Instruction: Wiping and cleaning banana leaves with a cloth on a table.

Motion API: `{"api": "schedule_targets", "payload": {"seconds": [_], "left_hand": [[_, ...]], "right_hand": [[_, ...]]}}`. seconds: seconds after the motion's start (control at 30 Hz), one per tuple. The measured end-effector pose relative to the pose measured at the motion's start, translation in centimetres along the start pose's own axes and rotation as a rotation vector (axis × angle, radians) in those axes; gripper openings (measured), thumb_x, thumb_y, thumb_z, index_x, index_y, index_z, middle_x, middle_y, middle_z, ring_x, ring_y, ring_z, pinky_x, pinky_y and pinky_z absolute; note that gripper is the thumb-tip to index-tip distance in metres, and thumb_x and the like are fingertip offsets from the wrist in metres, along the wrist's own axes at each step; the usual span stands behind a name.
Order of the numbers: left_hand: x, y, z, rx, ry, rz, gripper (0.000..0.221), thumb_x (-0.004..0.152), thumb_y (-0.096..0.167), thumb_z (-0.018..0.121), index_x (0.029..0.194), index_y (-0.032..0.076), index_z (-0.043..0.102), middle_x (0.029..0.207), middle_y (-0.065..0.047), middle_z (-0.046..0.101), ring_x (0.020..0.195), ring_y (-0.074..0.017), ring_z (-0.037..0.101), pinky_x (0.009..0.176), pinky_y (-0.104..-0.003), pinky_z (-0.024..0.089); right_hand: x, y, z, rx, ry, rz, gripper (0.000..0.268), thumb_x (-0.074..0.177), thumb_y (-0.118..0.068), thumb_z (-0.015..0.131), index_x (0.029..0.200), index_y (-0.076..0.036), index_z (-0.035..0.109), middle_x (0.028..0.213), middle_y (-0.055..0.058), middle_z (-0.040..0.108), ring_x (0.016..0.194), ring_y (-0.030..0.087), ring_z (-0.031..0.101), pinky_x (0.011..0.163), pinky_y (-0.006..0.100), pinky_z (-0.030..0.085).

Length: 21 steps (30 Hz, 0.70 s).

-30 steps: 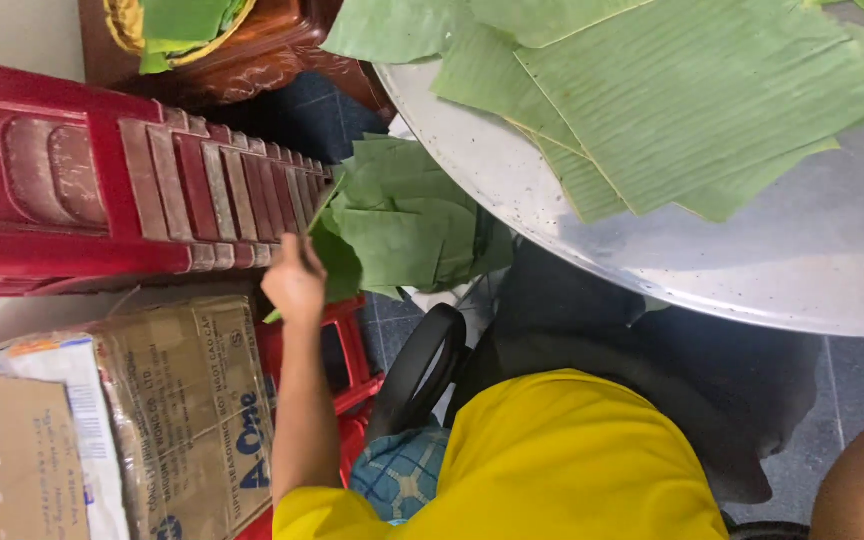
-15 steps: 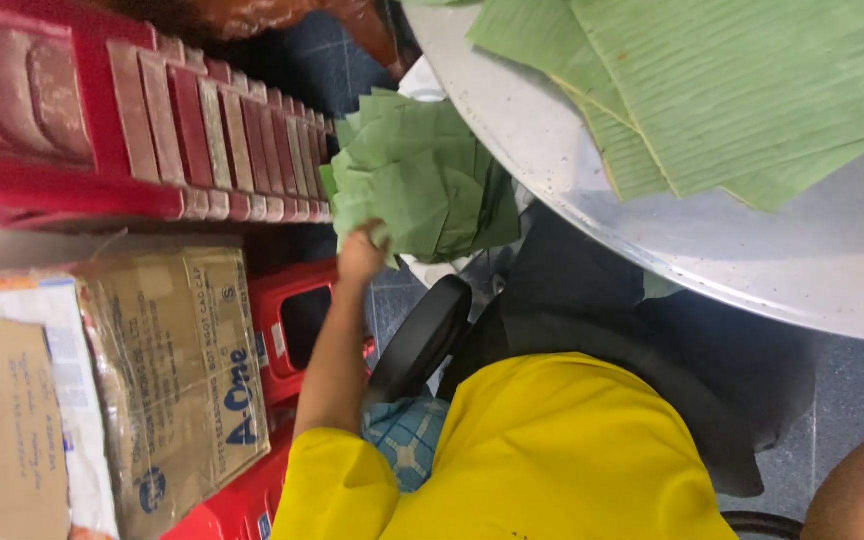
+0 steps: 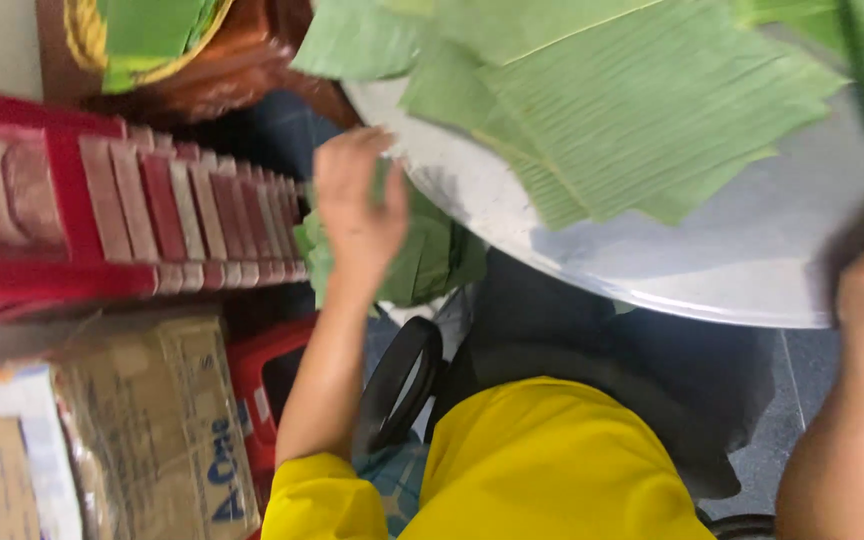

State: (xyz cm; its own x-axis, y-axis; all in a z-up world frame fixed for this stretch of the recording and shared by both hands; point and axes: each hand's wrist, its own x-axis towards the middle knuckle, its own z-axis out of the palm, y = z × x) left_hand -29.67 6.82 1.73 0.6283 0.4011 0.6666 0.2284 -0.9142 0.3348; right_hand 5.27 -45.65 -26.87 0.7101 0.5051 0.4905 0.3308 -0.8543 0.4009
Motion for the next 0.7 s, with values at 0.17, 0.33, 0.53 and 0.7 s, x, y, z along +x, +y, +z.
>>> {"api": "schedule_targets", "payload": {"seconds": [0.17,0.33,0.53,0.7], "left_hand": [[6.8,4.6,10.1,-0.162,-0.136,0.183,0.028,0.101,0.012,0.069,0.125,0.003,0.058,0.127,-0.016,0.059,0.118,-0.0386,0.054,0.104,-0.049,0.049],[10.2,4.6,21.3,0.07,-0.278,0.214,0.052,0.088,0.026,0.078,0.133,0.01,0.057,0.138,-0.013,0.055,0.124,-0.0348,0.051,0.103,-0.049,0.047],[12.8,4.4,29.2,0.28,-0.306,0.329,0.052,0.087,0.034,0.079,0.13,0.014,0.056,0.132,-0.011,0.056,0.115,-0.0336,0.054,0.094,-0.049,0.047],[12.6,4.5,31.2,0.547,-0.215,0.569,0.019,0.079,0.014,0.064,0.098,0.017,0.067,0.085,-0.002,0.068,0.08,-0.0254,0.064,0.057,-0.039,0.051]], "right_hand": [[10.3,-3.4,-21.2,0.945,0.225,0.002,0.027,0.113,0.01,0.06,0.137,0.021,0.066,0.126,0.039,0.069,0.108,0.054,0.066,0.094,0.054,0.052],[11.6,-3.2,-24.0,0.915,0.282,0.039,0.024,0.108,0.001,0.064,0.125,0.017,0.071,0.122,0.033,0.055,0.113,0.047,0.053,0.098,0.054,0.043],[12.0,-3.2,-23.9,0.874,0.289,0.111,0.024,0.102,0.0,0.066,0.122,0.01,0.074,0.119,0.026,0.056,0.11,0.041,0.053,0.093,0.05,0.044],[12.5,-3.1,-24.5,0.876,0.284,0.131,0.022,0.1,0.001,0.066,0.12,0.009,0.074,0.118,0.024,0.059,0.108,0.041,0.054,0.094,0.049,0.047]]}}
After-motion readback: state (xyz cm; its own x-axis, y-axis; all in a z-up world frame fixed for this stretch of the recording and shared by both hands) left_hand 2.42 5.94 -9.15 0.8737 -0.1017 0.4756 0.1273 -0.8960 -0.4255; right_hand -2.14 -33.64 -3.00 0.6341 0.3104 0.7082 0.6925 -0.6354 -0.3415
